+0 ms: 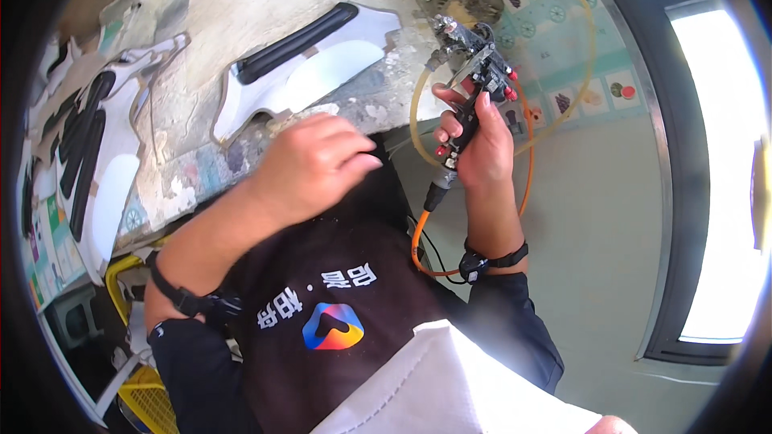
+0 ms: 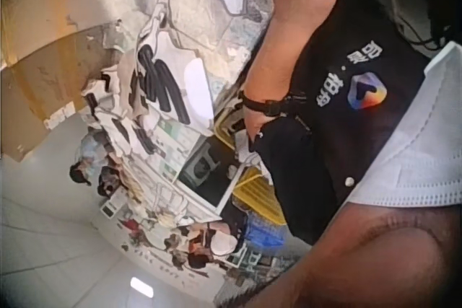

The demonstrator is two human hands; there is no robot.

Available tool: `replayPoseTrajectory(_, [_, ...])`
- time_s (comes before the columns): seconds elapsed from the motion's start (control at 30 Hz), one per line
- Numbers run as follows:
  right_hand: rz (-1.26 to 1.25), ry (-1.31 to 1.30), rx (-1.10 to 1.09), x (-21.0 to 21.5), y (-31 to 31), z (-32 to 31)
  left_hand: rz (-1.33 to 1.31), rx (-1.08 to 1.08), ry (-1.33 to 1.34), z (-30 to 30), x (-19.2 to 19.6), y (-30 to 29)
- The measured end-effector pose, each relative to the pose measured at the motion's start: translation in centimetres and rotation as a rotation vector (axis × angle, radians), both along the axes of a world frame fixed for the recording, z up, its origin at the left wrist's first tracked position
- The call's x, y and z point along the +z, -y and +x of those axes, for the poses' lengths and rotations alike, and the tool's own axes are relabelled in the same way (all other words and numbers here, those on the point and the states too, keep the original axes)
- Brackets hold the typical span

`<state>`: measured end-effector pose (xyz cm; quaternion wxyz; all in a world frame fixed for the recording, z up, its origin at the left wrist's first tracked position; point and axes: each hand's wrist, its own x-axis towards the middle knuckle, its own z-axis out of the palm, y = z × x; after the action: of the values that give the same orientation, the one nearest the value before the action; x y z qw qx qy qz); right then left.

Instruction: The recorder uses a spray gun to apply adhesive to white shoe upper components.

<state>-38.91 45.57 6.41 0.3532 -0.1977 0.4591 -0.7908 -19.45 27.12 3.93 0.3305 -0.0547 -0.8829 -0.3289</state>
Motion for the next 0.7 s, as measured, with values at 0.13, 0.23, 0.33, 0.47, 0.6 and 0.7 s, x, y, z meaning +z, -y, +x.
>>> replayPoseTrajectory(0.13, [0.023,-0.101,0.000,-1.9,1.0,2.8,0.464,-0.037,0.174,-1.3,-0.3,-3.4])
replayPoseTrajectory(0.23, [0.031,-0.175,0.043,-2.5,0.8,3.8,0.603,-0.023,0.164,-2.2,-2.3,-3.7])
replayPoseTrajectory(0.33, [-0.032,-0.285,0.020,-2.7,0.7,5.2,0.959,-0.005,0.336,-1.9,-2.7,-3.8])
replayPoseTrajectory(0.47, [-0.066,-0.405,0.029,-3.9,-0.1,6.0,1.008,-0.032,0.430,-1.5,-3.1,-3.3])
replayPoseTrajectory(0.6, [-0.081,-0.417,0.020,-4.1,-0.3,6.3,1.160,-0.140,0.380,-1.0,-3.9,-3.5])
replayPoseTrajectory(0.7, [-0.039,-0.282,0.027,-3.8,-0.1,6.0,1.208,-0.186,0.356,-0.9,-4.0,-3.6])
